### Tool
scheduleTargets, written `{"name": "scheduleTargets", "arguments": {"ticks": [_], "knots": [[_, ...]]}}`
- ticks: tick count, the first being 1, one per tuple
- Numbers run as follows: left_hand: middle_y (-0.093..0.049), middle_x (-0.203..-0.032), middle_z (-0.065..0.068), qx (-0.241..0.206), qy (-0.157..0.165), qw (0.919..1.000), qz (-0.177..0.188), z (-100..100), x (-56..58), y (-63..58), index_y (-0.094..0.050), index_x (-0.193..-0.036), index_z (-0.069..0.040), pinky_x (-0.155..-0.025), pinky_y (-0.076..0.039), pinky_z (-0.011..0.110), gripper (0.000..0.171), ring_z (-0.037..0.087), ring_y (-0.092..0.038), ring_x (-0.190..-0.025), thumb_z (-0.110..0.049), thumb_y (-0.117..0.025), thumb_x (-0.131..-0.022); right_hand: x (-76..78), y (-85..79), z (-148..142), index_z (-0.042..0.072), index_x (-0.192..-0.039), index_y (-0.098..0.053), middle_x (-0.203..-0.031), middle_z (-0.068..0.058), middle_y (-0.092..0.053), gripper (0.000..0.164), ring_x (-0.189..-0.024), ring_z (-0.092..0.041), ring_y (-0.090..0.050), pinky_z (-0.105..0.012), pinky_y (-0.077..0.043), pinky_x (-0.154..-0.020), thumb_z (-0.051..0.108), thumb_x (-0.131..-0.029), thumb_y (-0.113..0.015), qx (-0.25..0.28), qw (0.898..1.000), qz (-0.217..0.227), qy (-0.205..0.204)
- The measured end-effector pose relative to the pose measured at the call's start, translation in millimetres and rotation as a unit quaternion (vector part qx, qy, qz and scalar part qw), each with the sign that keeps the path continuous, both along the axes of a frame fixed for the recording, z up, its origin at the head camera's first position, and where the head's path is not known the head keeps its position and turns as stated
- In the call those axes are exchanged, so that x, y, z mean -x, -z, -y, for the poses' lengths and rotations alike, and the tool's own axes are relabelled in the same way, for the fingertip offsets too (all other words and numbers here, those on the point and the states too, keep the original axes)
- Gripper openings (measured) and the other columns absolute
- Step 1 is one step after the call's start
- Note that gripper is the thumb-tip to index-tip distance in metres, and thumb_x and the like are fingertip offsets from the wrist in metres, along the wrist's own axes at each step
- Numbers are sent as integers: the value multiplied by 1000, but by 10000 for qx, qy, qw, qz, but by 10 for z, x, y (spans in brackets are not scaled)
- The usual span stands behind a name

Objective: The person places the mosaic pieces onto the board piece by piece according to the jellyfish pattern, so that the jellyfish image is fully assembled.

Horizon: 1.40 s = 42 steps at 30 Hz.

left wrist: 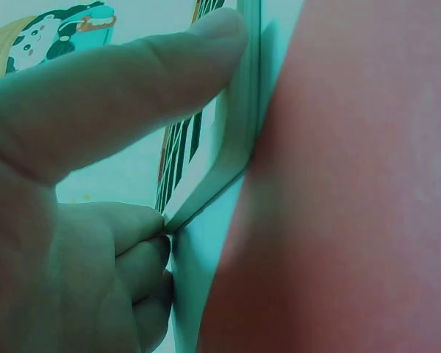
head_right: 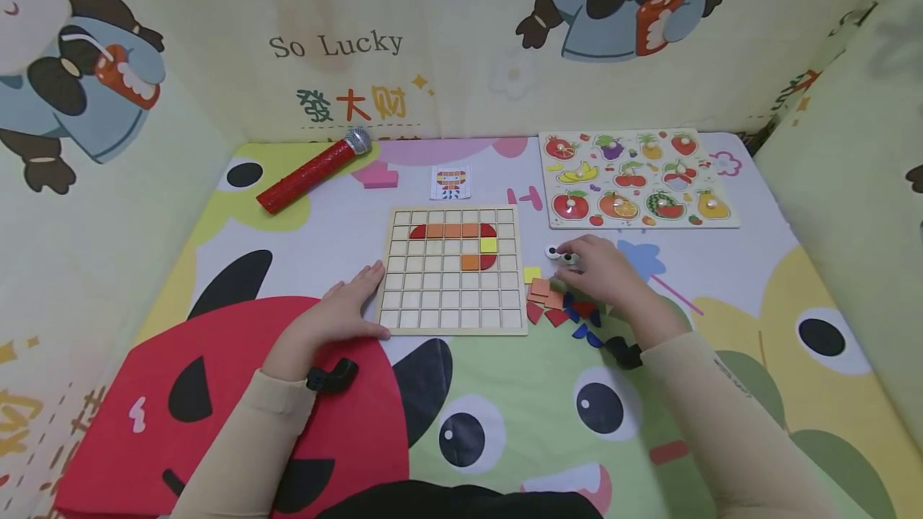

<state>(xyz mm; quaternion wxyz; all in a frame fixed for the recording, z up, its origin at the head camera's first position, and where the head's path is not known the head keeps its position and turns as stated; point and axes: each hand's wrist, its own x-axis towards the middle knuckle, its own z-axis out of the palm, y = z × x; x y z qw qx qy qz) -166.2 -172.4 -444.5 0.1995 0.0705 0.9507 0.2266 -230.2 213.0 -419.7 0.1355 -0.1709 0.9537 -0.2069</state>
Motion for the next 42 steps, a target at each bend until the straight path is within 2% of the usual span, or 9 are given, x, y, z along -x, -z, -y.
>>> {"name": "scheduleTargets", "arguments": {"ticks": [6, 12, 20, 31, 42], "knots": [[-13, -154, 1, -30, 27, 10000, 0, 8, 10, 8, -14, -147, -17, -110, -8, 56, 111, 23, -9, -141, -36, -81, -60, -70, 84, 19, 9, -116, -58, -119, -16, -53, 43, -109, -33, -45, -54, -40, -91, 33, -81, -66, -181, 9996, -1, -211], [-13, -154, 1, -87, 9, 10000, -9, 27, 6, 27, -13, -147, -18, -110, -6, 57, 111, 23, -9, -141, -36, -81, -60, -100, 113, 72, 9, -118, -58, -120, -16, -52, 45, -111, -35, -44, -56, -39, -92, 32, -81, -66, -340, 9991, 51, -251], [-15, -153, 0, -121, -43, 9999, -8, 38, -6, 45, -13, -147, -19, -110, -6, 56, 111, 22, -9, -141, -35, -81, -60, -106, 156, 86, 14, -111, -60, -115, -12, -54, 42, -102, -30, -47, -51, -43, -88, 38, -78, -68, -454, 9981, -47, -416], [-14, -153, 1, -178, -6, 9998, -29, 48, -4, 65, -13, -147, -19, -110, -5, 56, 111, 23, -8, -141, -36, -81, -60, -119, 197, 87, 15, -107, -63, -114, -12, -54, 35, -104, -30, -47, -52, -42, -90, 35, -78, -69, -507, 9975, -174, -461], [-13, -154, 0, -194, -13, 9998, -45, 48, 2, 68, -12, -147, -20, -110, -5, 56, 112, 23, -8, -141, -35, -81, -60, -113, 169, 96, 14, -106, -64, -114, -12, -55, 32, -106, -32, -47, -55, -39, -91, 33, -80, -67, -608, 9967, -262, -471]]}}
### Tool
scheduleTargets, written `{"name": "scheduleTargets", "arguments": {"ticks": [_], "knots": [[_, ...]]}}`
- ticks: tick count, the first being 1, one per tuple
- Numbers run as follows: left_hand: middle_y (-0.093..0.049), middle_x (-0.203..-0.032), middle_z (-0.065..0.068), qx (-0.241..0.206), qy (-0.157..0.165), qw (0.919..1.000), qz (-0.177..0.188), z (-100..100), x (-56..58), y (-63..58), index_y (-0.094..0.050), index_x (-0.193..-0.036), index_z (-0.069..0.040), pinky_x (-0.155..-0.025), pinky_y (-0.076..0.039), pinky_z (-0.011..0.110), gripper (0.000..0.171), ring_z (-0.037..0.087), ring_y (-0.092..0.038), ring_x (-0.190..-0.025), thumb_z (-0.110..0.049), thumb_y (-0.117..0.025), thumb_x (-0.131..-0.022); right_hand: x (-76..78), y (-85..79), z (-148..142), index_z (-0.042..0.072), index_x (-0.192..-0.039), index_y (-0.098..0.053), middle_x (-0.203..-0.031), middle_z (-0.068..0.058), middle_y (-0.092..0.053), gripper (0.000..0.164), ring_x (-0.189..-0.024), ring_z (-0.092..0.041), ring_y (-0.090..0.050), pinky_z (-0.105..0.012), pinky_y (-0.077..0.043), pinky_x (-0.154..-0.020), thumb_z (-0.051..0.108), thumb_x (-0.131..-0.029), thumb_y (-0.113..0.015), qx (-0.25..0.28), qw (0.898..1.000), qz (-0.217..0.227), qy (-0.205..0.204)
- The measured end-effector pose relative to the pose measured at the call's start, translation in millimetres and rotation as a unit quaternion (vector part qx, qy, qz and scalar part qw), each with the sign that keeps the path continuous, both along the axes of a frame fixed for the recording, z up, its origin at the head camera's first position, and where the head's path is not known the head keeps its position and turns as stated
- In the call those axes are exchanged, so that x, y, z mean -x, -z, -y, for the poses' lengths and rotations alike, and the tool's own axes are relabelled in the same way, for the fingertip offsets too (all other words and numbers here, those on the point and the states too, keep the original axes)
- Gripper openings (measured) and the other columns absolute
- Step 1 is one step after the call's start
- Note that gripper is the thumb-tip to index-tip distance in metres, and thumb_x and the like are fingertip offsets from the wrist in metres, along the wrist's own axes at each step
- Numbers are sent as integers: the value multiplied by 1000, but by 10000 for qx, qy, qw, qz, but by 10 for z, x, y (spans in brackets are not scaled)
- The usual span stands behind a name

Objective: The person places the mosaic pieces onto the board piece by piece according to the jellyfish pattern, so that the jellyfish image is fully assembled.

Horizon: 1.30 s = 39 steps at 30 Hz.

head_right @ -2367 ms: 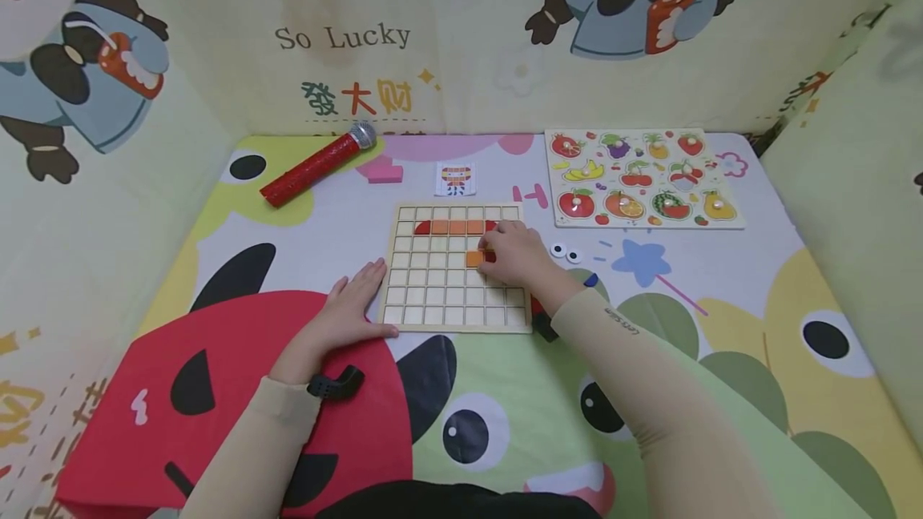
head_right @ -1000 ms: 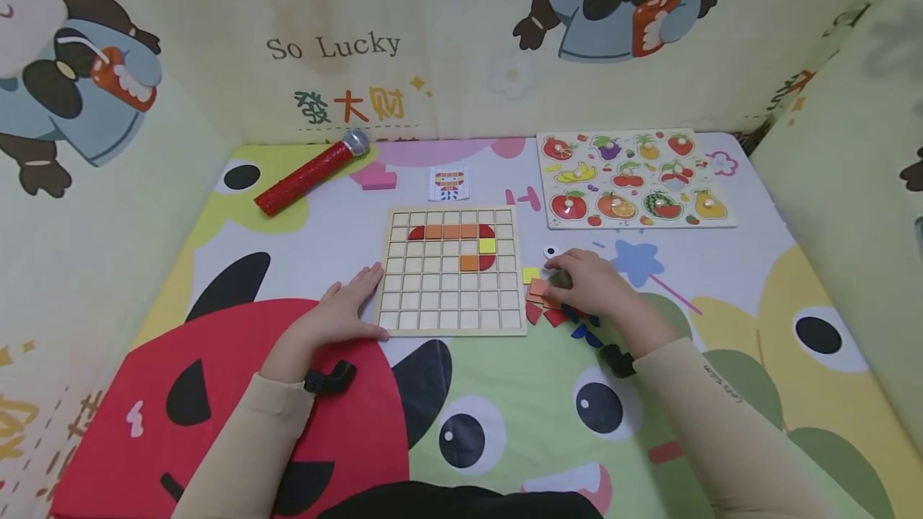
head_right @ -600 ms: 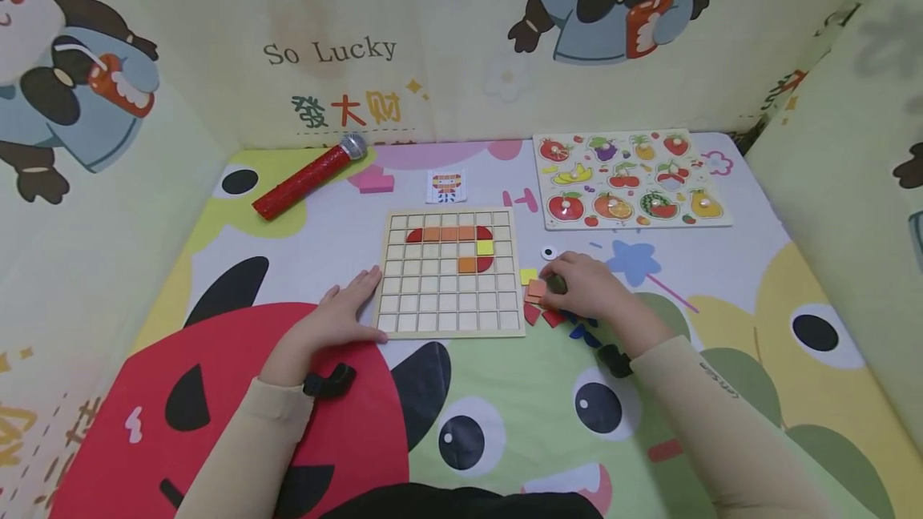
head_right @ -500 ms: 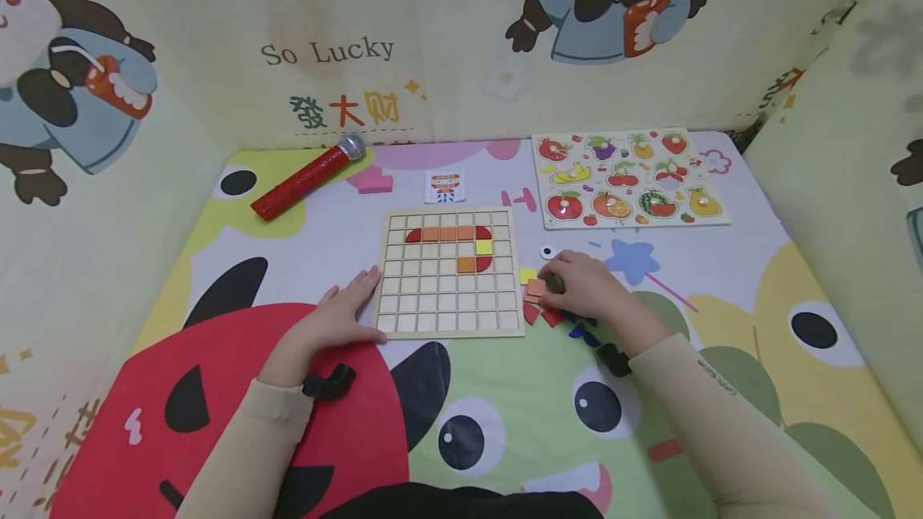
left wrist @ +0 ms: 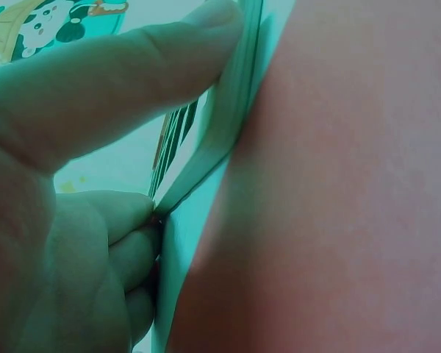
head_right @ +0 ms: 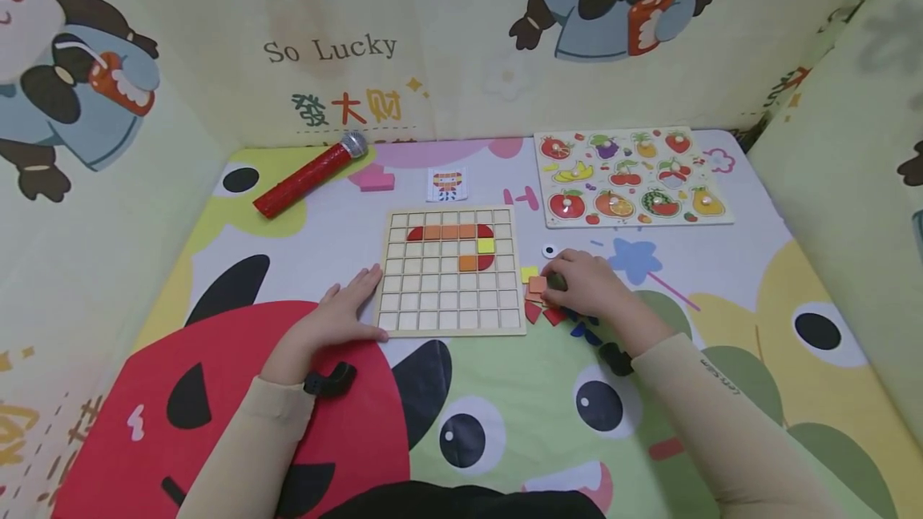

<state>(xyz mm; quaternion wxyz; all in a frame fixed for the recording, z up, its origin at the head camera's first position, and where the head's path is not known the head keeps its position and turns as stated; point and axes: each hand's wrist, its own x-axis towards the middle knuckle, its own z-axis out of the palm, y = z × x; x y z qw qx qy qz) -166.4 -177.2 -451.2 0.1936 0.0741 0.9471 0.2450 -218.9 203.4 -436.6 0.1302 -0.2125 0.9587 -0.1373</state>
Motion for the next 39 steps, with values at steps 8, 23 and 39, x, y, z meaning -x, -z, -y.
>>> {"name": "scheduleTargets", "arguments": {"ticks": [8, 23, 39], "knots": [[-13, -154, 0, 48, 86, 9999, -111, -13, 58, 12, -12, -147, -19, -110, -5, 55, 111, 22, -8, -141, -38, -80, -61, 35, -113, 72, 8, -105, -63, -116, -16, -54, 29, -109, -34, -46, -52, -42, -91, 26, -81, -66, 262, 9979, -585, 53], [-13, -154, 1, -33, 47, 10000, -51, -8, 20, 36, -13, -147, -18, -110, -4, 56, 110, 23, -8, -141, -38, -80, -61, 215, -188, 858, 12, -109, -62, -118, -8, -56, 35, -111, -27, -49, -44, -42, -95, 34, -82, -65, 510, 9975, -476, -121], [-13, -154, 1, -2, 66, 9999, -105, 4, 5, 12, -13, -147, -17, -110, -4, 55, 110, 22, -8, -141, -39, -79, -62, 332, -92, 1292, 17, -104, -63, -114, -2, -59, 34, -100, -20, -52, -37, -45, -88, 42, -82, -63, 46, 9979, -558, -341]]}}
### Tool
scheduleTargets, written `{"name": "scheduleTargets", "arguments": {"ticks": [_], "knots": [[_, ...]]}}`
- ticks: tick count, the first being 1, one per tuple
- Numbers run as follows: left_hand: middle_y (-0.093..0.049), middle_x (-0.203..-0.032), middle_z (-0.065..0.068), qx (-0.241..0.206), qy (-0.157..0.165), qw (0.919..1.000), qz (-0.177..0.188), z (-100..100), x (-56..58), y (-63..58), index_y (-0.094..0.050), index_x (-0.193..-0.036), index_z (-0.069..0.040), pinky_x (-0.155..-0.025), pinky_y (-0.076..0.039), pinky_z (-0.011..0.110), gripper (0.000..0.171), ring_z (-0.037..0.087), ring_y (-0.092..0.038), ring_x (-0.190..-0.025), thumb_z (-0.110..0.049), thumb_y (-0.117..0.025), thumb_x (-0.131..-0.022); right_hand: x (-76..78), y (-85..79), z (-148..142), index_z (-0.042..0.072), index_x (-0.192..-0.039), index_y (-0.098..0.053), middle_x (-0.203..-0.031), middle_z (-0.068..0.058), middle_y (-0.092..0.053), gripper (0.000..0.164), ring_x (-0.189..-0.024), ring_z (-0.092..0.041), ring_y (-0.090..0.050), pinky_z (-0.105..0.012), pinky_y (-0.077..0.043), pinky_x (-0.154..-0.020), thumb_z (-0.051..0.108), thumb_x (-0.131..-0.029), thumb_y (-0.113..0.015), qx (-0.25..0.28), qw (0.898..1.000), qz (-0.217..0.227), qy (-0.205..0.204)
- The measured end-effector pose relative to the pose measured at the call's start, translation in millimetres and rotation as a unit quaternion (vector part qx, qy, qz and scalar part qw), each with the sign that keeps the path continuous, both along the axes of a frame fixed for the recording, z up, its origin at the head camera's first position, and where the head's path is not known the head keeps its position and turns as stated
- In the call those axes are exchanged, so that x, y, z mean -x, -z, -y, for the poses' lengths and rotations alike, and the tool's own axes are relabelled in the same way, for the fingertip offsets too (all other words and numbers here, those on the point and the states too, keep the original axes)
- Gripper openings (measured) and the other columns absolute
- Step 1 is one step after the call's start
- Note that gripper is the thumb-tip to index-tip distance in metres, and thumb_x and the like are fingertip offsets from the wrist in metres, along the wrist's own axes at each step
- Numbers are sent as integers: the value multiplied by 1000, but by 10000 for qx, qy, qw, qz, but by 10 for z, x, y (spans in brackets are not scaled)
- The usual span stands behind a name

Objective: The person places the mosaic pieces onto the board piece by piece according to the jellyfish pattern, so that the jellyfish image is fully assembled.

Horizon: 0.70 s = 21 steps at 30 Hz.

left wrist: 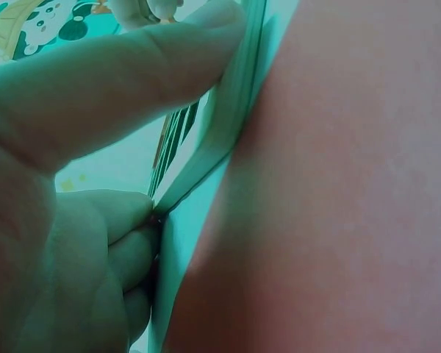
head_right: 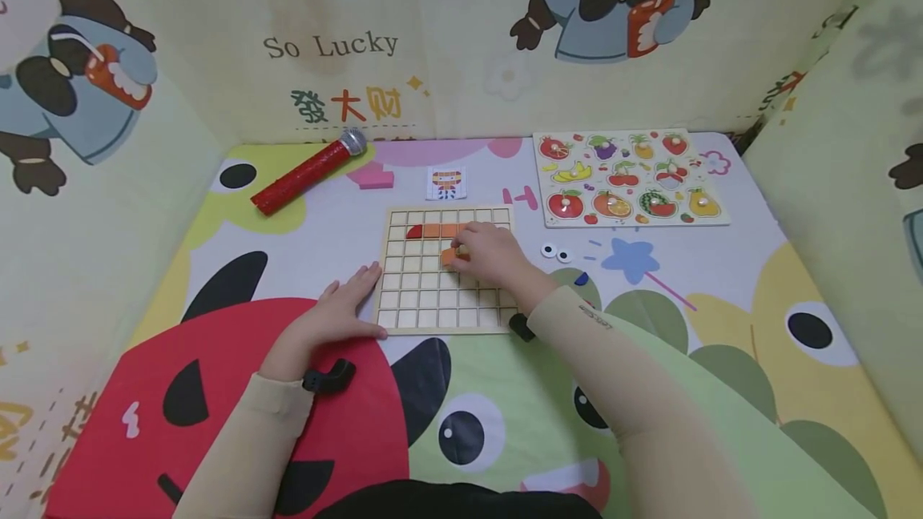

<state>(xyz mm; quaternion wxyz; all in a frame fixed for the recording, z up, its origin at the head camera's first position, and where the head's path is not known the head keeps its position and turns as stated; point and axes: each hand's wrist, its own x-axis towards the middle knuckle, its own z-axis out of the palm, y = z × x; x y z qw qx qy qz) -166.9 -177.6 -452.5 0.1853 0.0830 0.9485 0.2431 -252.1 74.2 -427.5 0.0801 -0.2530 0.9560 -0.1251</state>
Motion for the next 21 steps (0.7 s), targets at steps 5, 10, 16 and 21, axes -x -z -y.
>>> {"name": "scheduleTargets", "arguments": {"ticks": [5, 10, 16, 21], "knots": [[-13, -154, 0, 0, 29, 10000, -10, 12, -4, 5, -13, -147, -18, -110, -5, 56, 110, 22, -9, -141, -39, -79, -62, 14, 20, 45, 17, -105, -64, -111, -1, -58, 34, -99, -20, -53, -37, -45, -86, 42, -82, -63, -260, 9996, 38, -101], [-13, -154, 0, -6, 23, 10000, -27, 16, -12, 0, -13, -147, -17, -109, -5, 57, 110, 23, -9, -141, -39, -79, -62, 4, 26, 65, 17, -105, -64, -111, -2, -57, 33, -101, -21, -50, -41, -43, -89, 41, -82, -63, -523, 9986, 69, -80], [-13, -154, 0, 9, 26, 10000, -35, 7, -3, 0, -13, -147, -18, -110, -6, 56, 110, 22, -9, -141, -39, -79, -62, 3, 35, 62, 19, -103, -64, -113, -2, -56, 32, -106, -22, -48, -44, -39, -93, 42, -82, -64, -719, 9974, 42, -51], [-14, -153, 0, 33, 27, 10000, -60, 15, -10, -12, -14, -147, -17, -109, -7, 57, 109, 23, -10, -141, -39, -79, -62, 9, 43, 59, 21, -103, -64, -115, -2, -55, 32, -110, -24, -47, -46, -36, -94, 44, -81, -64, -749, 9971, 10, -111]]}}
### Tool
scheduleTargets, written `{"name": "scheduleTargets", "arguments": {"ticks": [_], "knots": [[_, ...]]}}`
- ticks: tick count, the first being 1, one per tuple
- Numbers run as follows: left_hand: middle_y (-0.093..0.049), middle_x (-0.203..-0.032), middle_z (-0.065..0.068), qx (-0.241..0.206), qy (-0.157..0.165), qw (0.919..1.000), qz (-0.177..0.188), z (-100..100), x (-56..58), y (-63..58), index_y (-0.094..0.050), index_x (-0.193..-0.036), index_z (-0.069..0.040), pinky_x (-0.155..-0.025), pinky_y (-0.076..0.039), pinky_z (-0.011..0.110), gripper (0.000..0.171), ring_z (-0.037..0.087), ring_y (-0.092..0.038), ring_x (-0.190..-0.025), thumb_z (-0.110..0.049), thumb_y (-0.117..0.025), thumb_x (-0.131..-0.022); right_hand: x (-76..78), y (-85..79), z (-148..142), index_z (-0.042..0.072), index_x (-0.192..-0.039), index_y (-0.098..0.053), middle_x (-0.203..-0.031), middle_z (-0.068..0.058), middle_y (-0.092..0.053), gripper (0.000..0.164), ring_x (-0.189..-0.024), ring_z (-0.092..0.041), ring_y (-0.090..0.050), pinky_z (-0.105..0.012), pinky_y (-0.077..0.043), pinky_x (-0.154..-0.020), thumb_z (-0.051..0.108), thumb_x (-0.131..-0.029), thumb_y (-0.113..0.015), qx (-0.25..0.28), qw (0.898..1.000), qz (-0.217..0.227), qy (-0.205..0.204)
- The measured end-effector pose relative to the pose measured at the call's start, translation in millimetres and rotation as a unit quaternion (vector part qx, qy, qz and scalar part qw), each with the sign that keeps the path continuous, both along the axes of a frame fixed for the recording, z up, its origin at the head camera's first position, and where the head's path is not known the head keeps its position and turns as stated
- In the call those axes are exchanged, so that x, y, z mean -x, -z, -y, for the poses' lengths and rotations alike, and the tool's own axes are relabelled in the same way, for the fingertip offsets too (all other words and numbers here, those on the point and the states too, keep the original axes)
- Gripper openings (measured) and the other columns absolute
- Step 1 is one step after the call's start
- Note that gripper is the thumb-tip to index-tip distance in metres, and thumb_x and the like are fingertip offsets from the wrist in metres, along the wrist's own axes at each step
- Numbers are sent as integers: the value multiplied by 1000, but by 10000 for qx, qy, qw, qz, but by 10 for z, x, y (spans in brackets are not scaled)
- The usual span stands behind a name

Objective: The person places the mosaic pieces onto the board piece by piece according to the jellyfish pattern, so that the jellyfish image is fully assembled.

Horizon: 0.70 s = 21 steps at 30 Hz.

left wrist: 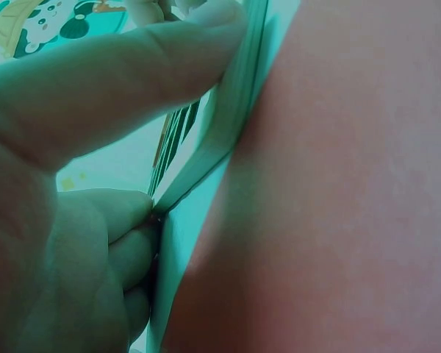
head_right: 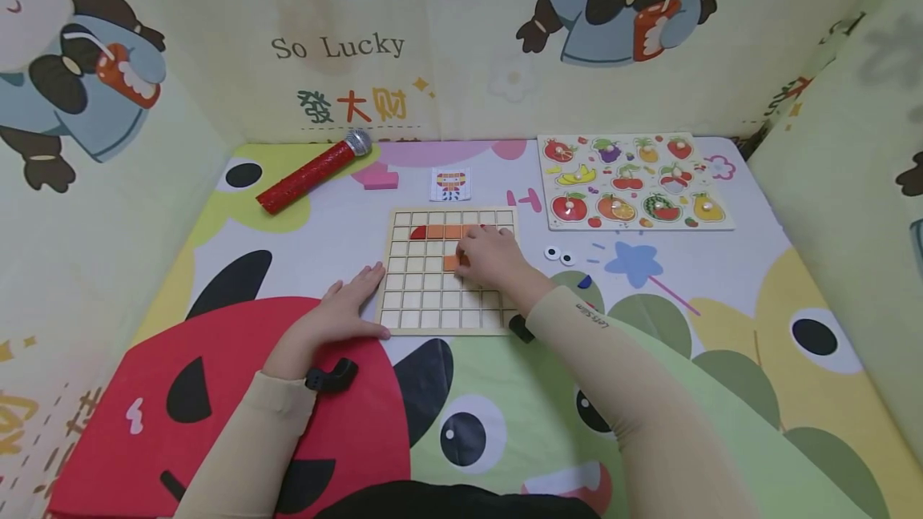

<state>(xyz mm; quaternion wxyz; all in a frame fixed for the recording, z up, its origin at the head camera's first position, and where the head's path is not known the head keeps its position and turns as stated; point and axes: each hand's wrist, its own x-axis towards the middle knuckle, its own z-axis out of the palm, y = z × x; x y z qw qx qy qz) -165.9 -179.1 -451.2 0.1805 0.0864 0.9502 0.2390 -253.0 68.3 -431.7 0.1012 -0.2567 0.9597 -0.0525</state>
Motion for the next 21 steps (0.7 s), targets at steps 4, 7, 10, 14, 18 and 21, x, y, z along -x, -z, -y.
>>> {"name": "scheduleTargets", "arguments": {"ticks": [4, 7, 10, 14, 18, 21], "knots": [[-14, -153, 1, -4, 11, 10000, -38, -3, 1, -1, -14, -147, -17, -109, -7, 57, 109, 23, -10, -141, -38, -80, -62, 0, 0, -3, 23, -103, -64, -118, -1, -54, 31, -114, -25, -45, -47, -33, -97, 44, -81, -64, 7, 10000, 25, 31], [-14, -153, 2, 6, 16, 10000, -62, -8, 2, 5, -14, -147, -16, -109, -7, 57, 109, 24, -10, -141, -38, -80, -62, -10, -11, -10, 23, -103, -64, -118, -1, -54, 31, -114, -25, -45, -48, -32, -98, 44, -80, -64, 45, 10000, 38, 40], [-14, -153, 1, -7, 8, 10000, -26, -17, -3, 12, -14, -147, -17, -109, -6, 57, 110, 23, -10, -141, -38, -80, -62, -29, -38, -40, 22, -105, -63, -120, -1, -54, 33, -115, -25, -44, -49, -31, -99, 44, -80, -64, 127, 9999, 86, 58], [-13, -154, 1, -57, 15, 10000, 58, -27, -6, 13, -13, -147, -18, -110, -5, 57, 110, 23, -9, -141, -37, -80, -62, -47, -125, -174, 21, -110, -62, -124, -3, -54, 38, -117, -25, -44, -50, -31, -100, 43, -79, -66, 332, 9989, 185, 268], [-13, -154, 1, -49, 2, 10000, 82, -20, 4, 13, -13, -147, -18, -109, -5, 57, 110, 24, -9, -141, -37, -80, -61, -51, -259, -430, 18, -111, -63, -125, -8, -53, 40, -119, -29, -43, -54, -30, -101, 39, -78, -68, 535, 9965, 142, 634], [-13, -154, 1, -67, -20, 9999, 77, -9, 13, 9, -13, -147, -18, -109, -5, 57, 111, 24, -9, -141, -37, -80, -61, -61, -324, -667, 15, -110, -63, -125, -10, -54, 39, -118, -31, -43, -56, -31, -100, 36, -78, -68, 593, 9951, 57, 796]]}}
